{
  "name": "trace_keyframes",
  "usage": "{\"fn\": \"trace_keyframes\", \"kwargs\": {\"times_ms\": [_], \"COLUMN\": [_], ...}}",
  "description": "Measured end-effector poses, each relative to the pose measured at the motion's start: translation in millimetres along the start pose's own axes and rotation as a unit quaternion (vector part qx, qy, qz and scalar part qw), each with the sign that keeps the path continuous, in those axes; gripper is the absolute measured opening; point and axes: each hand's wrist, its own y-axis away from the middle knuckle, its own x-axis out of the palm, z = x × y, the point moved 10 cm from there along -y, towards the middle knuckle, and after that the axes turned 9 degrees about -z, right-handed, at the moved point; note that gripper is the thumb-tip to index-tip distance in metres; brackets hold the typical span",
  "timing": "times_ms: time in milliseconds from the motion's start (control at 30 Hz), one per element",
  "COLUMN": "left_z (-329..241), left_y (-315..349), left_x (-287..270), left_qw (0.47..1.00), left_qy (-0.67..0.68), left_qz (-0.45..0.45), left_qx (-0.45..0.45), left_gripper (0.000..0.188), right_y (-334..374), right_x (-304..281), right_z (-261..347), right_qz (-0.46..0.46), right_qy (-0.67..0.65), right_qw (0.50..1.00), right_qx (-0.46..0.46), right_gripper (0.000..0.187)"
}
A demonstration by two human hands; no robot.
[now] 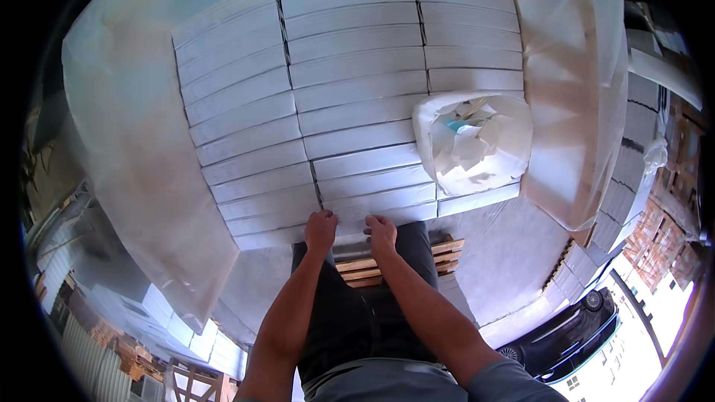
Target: The person repeatedly picks up small white rectangular blocks and places them in neat rows on a plastic-covered surface. The person handles the blocks one at a time, aligning them side by side to form a grid pattern.
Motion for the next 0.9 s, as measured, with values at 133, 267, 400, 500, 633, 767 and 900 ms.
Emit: {"fn": "trace_keyframes", "kwargs": {"times_ms": [133,267,400,500,633,767,900], "left_z": [5.2,12.3,14.3,14.2,8.8,10.2,13.0], "left_y": [-7.8,-11.2,-13.6,-15.3,-11.9,-9.2,-6.4], "left_x": [3.3,9.0,10.0,11.3,7.3,5.7,7.5], "left_qw": [1.000,1.000,0.999,0.999,0.998,0.998,0.996], "left_qy": [-0.008,-0.025,-0.027,-0.031,-0.047,-0.052,-0.074], "left_qz": [-0.007,-0.009,-0.025,-0.021,-0.029,-0.027,-0.029], "left_qx": [0.002,-0.005,-0.012,-0.013,-0.027,-0.025,-0.042], "left_gripper": [0.030,0.030,0.029,0.029,0.028,0.027,0.027], "right_y": [-9.2,-10.4,-14.5,-15.4,-11.0,12.0,8.8], "right_x": [7.3,10.7,13.5,14.4,10.5,0.5,12.5], "right_z": [-8.1,-4.3,-2.9,2.1,26.4,42.3,57.6], "right_qz": [-0.005,-0.020,-0.031,-0.046,-0.119,-0.175,-0.074], "right_qy": [0.016,0.035,0.045,0.090,0.290,0.374,0.371], "right_qw": [1.000,0.999,0.998,0.993,0.932,0.901,0.899], "right_qx": [-0.001,-0.024,-0.041,-0.060,-0.183,-0.130,-0.222], "right_gripper": [0.029,0.029,0.028,0.030,0.036,0.038,0.037]}}
